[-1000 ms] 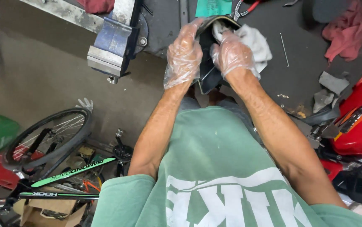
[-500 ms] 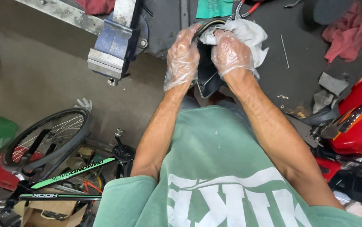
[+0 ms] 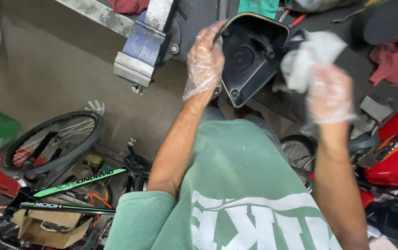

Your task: Cleaning and applying a substance to a black plastic component using a cloth and a brush on a workbench

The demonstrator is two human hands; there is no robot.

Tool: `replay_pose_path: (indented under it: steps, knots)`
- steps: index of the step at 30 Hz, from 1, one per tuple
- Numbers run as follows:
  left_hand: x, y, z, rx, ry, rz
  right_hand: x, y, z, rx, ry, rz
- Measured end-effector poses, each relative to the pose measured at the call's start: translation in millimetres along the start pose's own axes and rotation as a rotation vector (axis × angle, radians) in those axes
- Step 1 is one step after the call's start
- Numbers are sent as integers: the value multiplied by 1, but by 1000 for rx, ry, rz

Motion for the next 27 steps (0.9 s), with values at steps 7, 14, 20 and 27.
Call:
replay_pose_path:
  steps: [7, 14, 20, 27]
  knots:
    - [11, -10, 19, -96, -239, 12, -7, -56, -44, 617, 424, -584]
    - [14, -2, 22, -227, -309, 22, 5, -34, -46, 582, 413, -602]
    - [6, 24, 48, -360, -543, 99, 19, 7, 19, -137, 185, 160]
    - [-22, 48, 51, -496, -711, 190, -9, 3, 37, 165, -167, -89]
Point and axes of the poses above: each hand's wrist, its own x-axis towards the middle knuckle, its own y-axis out of the palm, z = x × y, the point moved 4 cm from there along x, towards the middle knuckle, and after that the axes turned 1 degree about -z, right-handed, at the moved point
